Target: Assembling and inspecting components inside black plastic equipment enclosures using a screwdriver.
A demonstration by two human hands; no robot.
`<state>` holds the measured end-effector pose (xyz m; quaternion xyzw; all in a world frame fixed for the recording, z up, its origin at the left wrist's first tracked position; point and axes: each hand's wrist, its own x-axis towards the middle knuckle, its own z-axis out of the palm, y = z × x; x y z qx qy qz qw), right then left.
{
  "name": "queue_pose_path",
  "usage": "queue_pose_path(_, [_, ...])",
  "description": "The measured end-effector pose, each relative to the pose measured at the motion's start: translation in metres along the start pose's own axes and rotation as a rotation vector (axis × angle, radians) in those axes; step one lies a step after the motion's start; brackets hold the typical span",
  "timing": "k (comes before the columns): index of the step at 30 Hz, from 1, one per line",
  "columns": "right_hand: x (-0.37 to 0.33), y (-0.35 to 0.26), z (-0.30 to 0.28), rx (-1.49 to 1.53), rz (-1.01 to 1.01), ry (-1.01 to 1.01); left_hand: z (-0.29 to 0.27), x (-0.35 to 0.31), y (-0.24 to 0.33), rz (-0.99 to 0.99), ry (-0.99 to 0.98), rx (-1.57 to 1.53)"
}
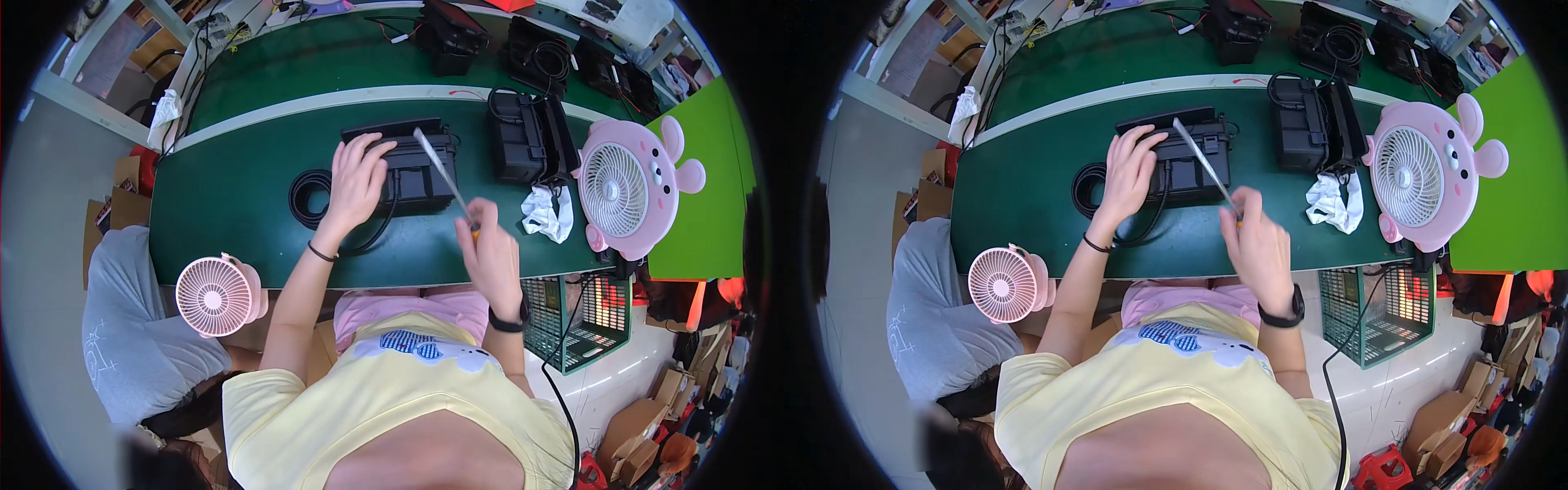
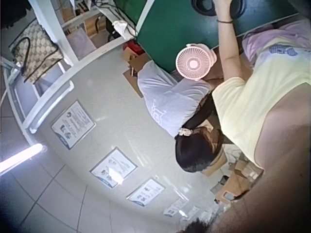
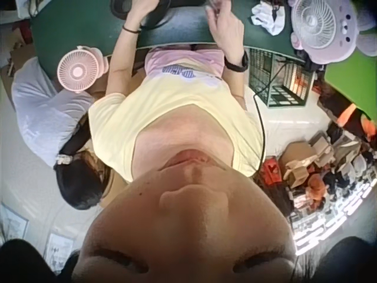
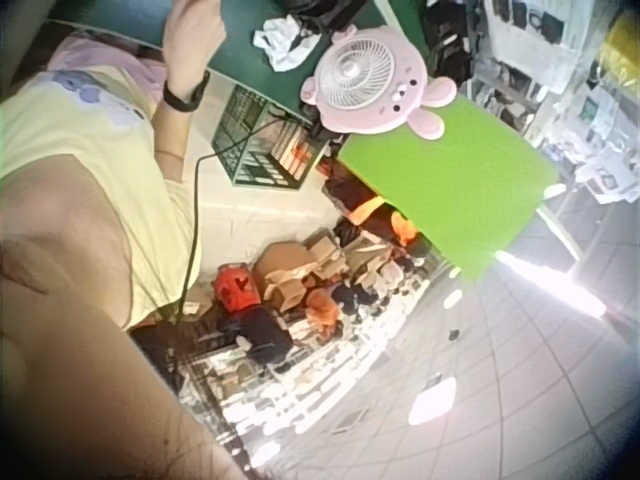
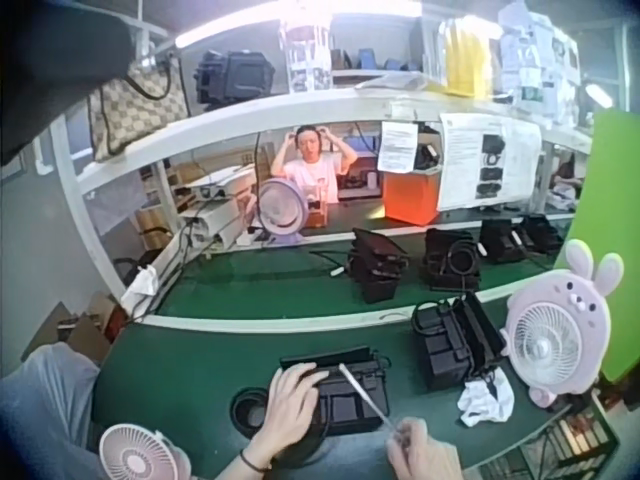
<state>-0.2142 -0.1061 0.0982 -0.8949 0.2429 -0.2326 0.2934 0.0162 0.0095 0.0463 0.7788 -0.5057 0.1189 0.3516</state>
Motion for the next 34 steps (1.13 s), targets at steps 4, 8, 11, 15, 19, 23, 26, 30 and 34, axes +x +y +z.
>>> queue_pose_path(4, [-0.014,0.0,0.007,-0.108,-0.031,-0.064,0.013,0.006,0.007,-0.187,0.033,-0.052])
queue_pose_path(8, [-0.011,0.005,0.024,-0.254,-0.113,-0.007,0.02,0.008,0.009,-0.177,0.148,-0.033])
queue_pose_path(11, [-0.007,0.003,0.026,-0.25,-0.117,-0.01,0.021,0.009,0.012,-0.211,0.171,-0.022])
queue_pose_path(15, [-0.01,0.001,0.026,-0.192,-0.078,-0.014,0.024,0.007,0.011,-0.228,0.196,-0.026])
queue_pose_path(19, [-0.013,0.004,0.03,-0.201,-0.104,0.011,0.024,0.006,0.011,-0.245,0.184,-0.045])
queue_pose_path(23, [-0.016,0.008,0.034,-0.196,-0.107,0.02,0.025,0.004,0.012,-0.248,0.18,-0.035])
queue_pose_path(26, [-0.018,0.007,0.038,-0.153,-0.101,0.025,0.024,0.003,0.012,-0.242,0.18,-0.045])
queue_pose_path(30, [-0.02,0.004,0.04,-0.154,-0.096,0.023,0.024,0.003,0.011,-0.236,0.172,-0.06])
queue_pose_path(34, [-0.021,0.008,0.044,0.057,0.032,-0.113,0.027,0.001,0.007,-0.196,0.191,-0.109])
